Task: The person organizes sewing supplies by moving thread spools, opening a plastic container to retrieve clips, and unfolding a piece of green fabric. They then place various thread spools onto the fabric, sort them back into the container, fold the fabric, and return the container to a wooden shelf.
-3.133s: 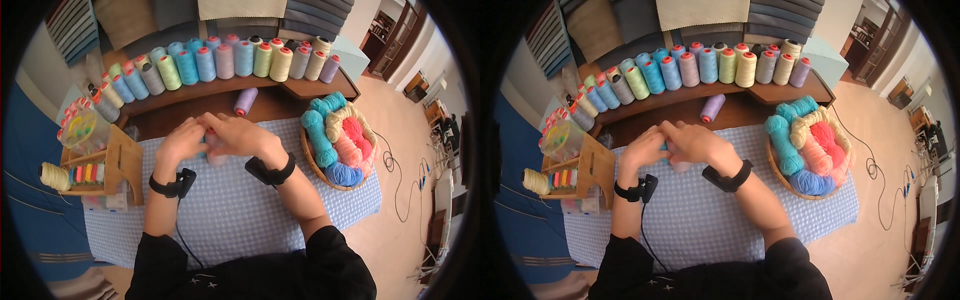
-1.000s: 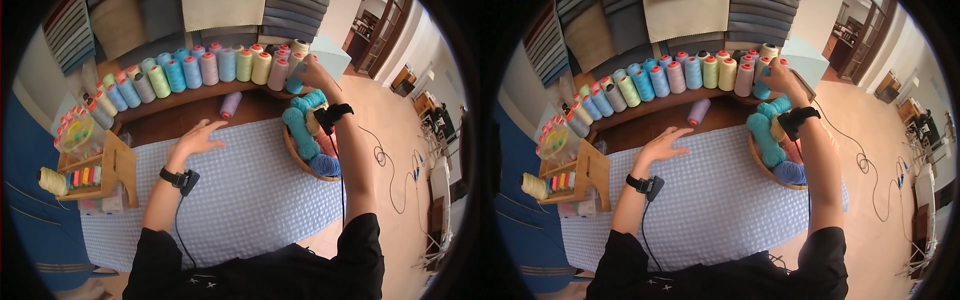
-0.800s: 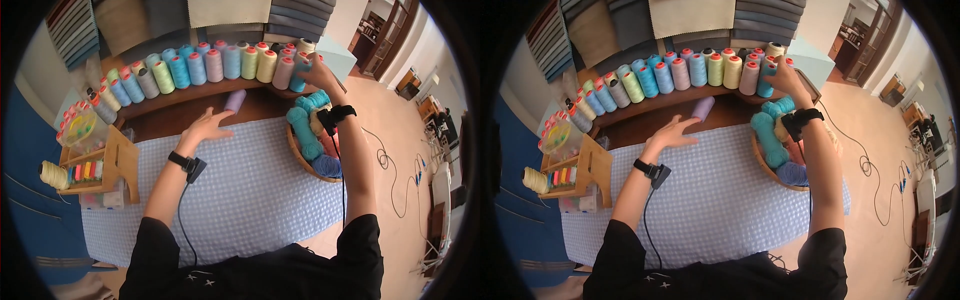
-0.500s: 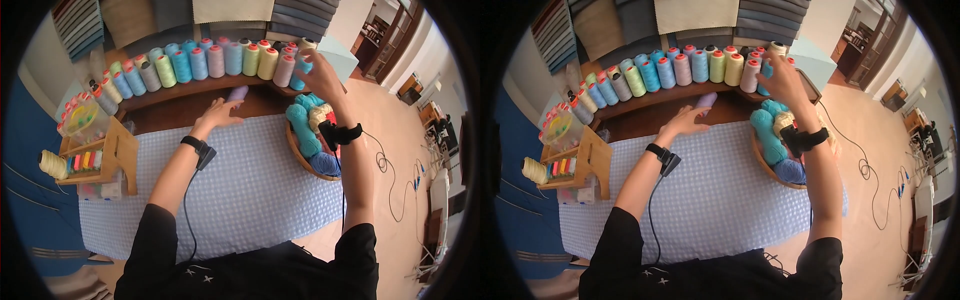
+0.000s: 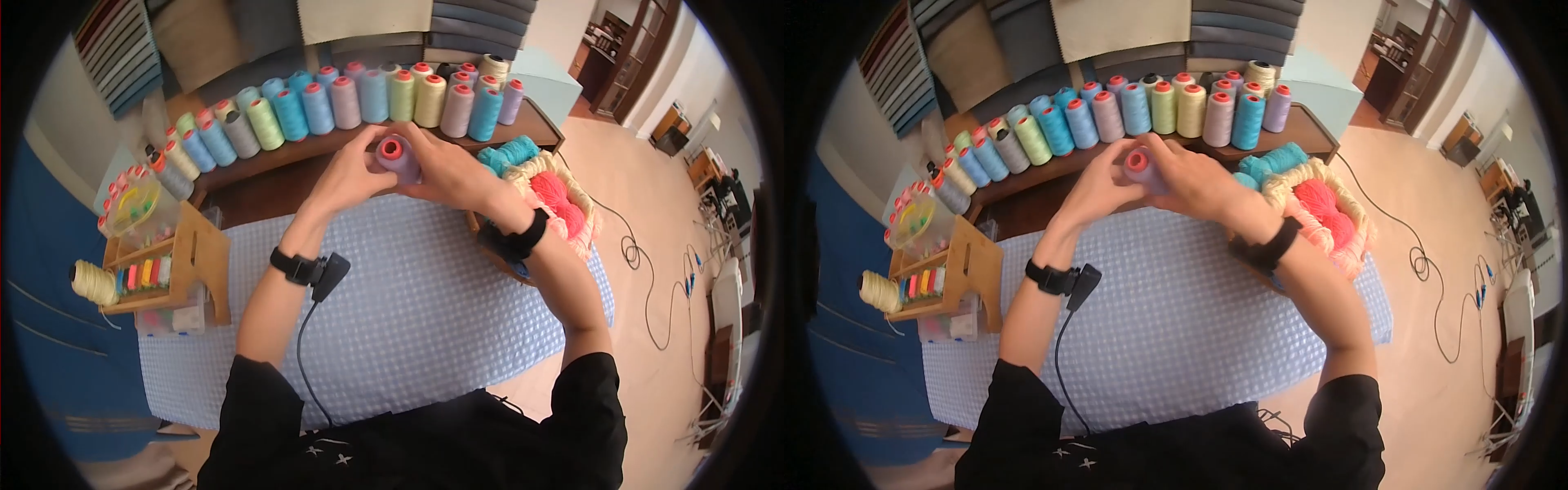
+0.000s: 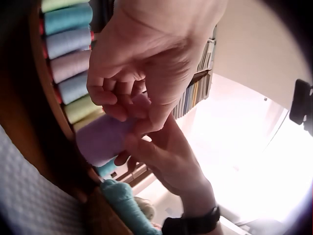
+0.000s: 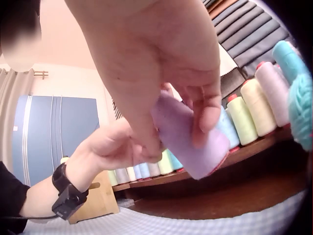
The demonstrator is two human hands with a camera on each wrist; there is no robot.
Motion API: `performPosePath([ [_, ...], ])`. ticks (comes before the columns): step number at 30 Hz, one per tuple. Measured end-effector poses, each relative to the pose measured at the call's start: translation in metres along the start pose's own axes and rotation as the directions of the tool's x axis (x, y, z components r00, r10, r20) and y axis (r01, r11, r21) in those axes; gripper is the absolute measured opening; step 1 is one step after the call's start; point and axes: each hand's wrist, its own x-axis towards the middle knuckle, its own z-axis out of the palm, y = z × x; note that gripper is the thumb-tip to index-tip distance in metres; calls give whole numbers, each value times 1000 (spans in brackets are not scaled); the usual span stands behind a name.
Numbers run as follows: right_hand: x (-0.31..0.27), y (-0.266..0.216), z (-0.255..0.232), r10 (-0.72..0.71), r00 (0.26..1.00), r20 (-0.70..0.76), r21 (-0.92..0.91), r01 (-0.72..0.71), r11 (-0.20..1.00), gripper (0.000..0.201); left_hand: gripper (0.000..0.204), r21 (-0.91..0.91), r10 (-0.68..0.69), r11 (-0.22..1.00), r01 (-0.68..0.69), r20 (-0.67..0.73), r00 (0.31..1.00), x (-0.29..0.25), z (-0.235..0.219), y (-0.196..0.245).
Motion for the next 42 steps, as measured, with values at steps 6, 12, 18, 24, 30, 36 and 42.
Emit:
performPosePath([
  [6,-1,1,-23,96,989,-114,133,-81,988,61,61,-299,-41,953,53,45,998,-14,-4,31],
  [12,-11,113,-114,369,821,-435,-24,-421,907,60,61,-190,-68,976,103,183,981,-36,-17,9],
  [18,-10,192,-102,624,735,-265,-40,-655,754,57,56,-214,-105,965,149,204,973,-62,-30,1],
  [24,-9,213,-87,603,780,-165,-61,-618,783,60,51,-201,-105,970,135,155,982,-91,-53,-6],
  [30,0,174,-93,170,857,-487,-332,-361,871,51,44,-187,-43,981,60,93,995,-113,-69,-16],
  [36,16,-9,-16,139,900,-414,394,40,918,19,37,-72,-7,997,13,78,997,-121,-61,-11],
  [42,15,-86,92,32,975,-222,390,58,919,16,28,305,1,952,7,-24,1000,-150,-81,22],
])
